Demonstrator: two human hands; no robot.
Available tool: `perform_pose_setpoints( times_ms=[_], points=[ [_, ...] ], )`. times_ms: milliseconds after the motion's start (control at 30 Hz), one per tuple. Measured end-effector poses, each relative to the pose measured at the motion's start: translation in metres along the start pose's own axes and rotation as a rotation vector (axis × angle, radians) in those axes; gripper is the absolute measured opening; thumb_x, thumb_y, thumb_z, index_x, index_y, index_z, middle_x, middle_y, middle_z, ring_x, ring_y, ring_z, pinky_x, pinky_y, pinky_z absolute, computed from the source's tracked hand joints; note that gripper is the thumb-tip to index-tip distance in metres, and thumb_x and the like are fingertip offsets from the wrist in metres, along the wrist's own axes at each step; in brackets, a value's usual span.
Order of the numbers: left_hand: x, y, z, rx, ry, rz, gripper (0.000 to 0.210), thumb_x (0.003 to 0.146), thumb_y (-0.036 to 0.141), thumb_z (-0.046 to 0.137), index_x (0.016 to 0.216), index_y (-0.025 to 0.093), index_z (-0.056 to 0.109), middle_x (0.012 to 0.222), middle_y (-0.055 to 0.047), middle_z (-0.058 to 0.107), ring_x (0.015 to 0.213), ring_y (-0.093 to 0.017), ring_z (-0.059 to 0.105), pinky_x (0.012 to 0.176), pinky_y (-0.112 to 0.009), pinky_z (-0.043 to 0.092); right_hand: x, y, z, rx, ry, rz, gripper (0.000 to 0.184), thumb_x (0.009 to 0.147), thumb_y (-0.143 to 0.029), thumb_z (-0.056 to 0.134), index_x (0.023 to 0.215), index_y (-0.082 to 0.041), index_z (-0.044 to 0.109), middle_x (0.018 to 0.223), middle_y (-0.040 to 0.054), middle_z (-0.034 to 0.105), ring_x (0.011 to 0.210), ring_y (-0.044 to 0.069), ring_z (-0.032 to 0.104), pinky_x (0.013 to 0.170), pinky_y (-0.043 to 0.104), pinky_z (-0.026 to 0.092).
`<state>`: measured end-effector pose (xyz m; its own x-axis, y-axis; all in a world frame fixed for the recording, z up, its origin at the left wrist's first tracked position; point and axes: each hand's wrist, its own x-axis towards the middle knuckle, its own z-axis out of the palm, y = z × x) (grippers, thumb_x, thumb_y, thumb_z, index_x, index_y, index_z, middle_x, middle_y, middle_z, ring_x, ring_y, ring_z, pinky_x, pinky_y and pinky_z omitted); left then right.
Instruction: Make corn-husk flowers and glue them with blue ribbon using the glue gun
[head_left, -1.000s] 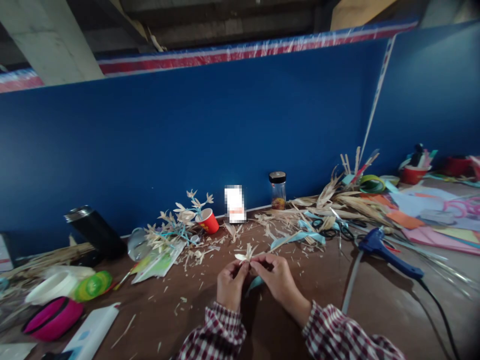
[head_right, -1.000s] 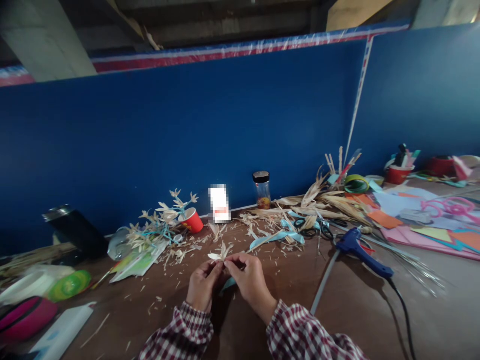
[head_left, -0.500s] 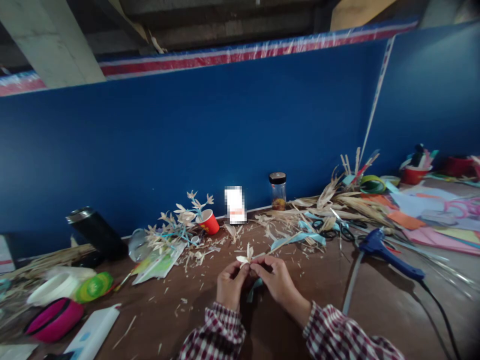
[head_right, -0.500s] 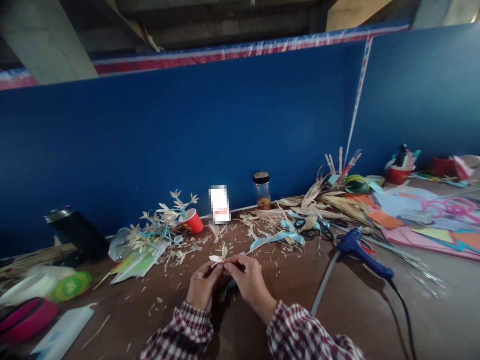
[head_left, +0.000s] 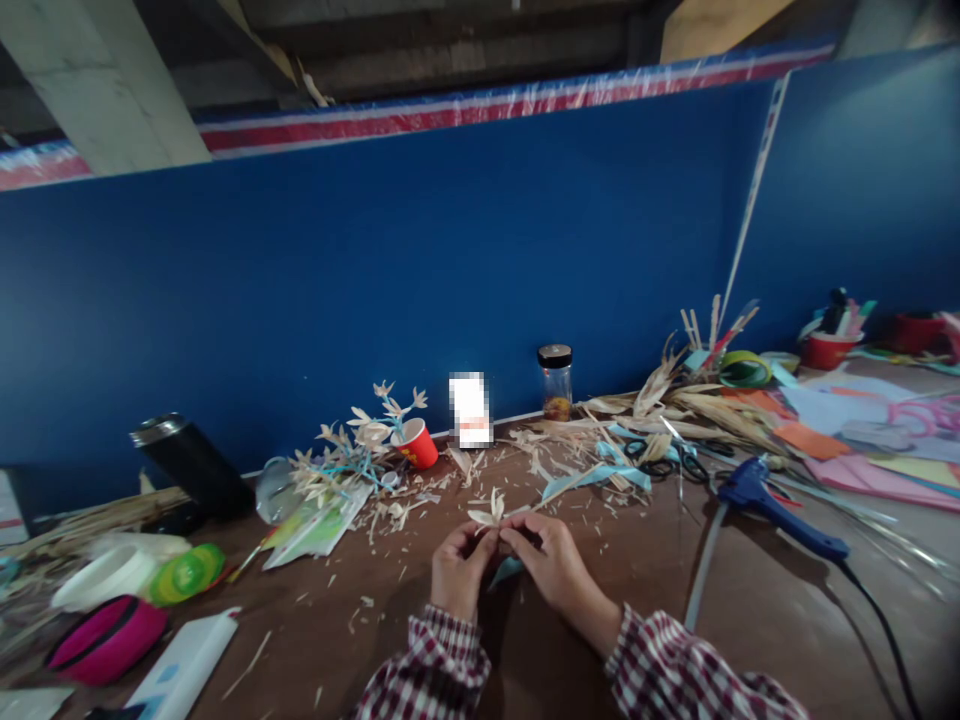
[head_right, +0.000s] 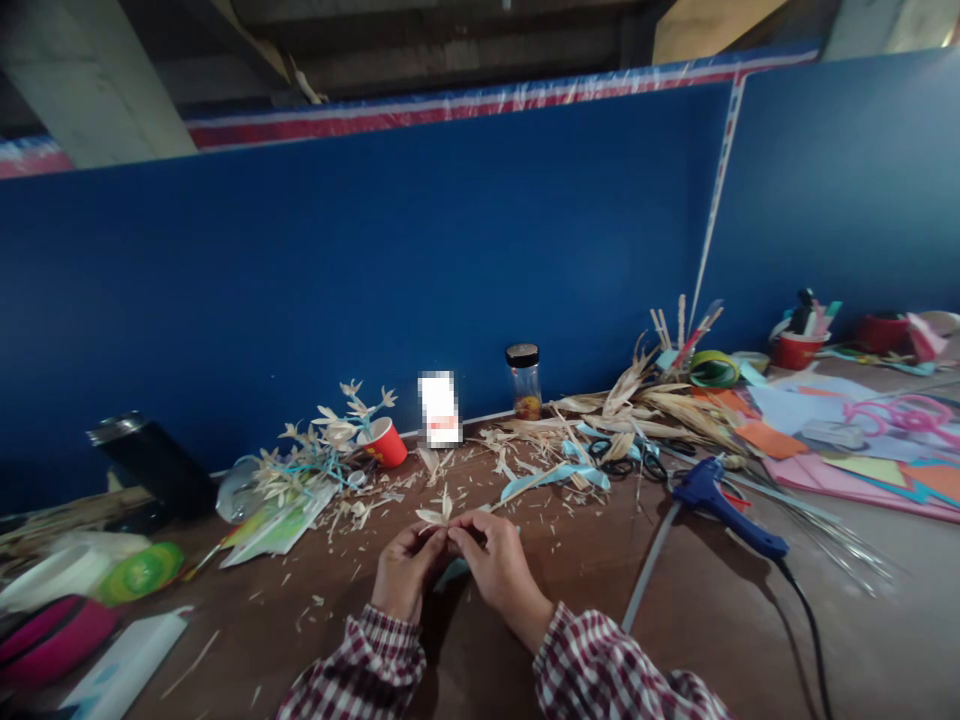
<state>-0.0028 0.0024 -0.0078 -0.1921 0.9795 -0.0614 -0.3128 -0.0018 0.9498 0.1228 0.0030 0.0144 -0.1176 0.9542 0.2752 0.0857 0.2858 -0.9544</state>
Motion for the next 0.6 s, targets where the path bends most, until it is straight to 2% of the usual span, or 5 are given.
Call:
perform_pose_setpoints(
  times_ms=[233, 600],
  points=[
    [0.0016, -0.0003, -0.0013, -0.059, -0.131, -0.049, 0.02, 0.06, 0.025, 0.07, 0.074, 0.011, 0.067, 0.07, -0.006, 0.068, 0.065, -0.016, 0.061, 0.065, -0.026, 0.047, -0.0008, -0.0014, 0.0008, 0.044, -0.025, 0.001, 0.015, 0.077, -0.026, 0.052, 0.075, -0.016, 0.063, 0.071, 0.0033, 0.065, 0.067, 0.016, 0.058, 0.062, 0.023, 0.044],
    [0.0031, 0.0006, -0.0005, -0.136, -0.097, -0.109, 0.016, 0.057, 0.021, 0.072, 0.068, 0.013, 0.064, 0.062, -0.001, 0.066, 0.058, -0.013, 0.06, 0.06, -0.024, 0.047, -0.0014, 0.0007, 0.0018, 0.047, -0.036, 0.011, 0.017, 0.079, -0.028, 0.05, 0.076, -0.014, 0.061, 0.07, 0.0035, 0.063, 0.065, 0.015, 0.055, 0.061, 0.023, 0.043]
  ],
)
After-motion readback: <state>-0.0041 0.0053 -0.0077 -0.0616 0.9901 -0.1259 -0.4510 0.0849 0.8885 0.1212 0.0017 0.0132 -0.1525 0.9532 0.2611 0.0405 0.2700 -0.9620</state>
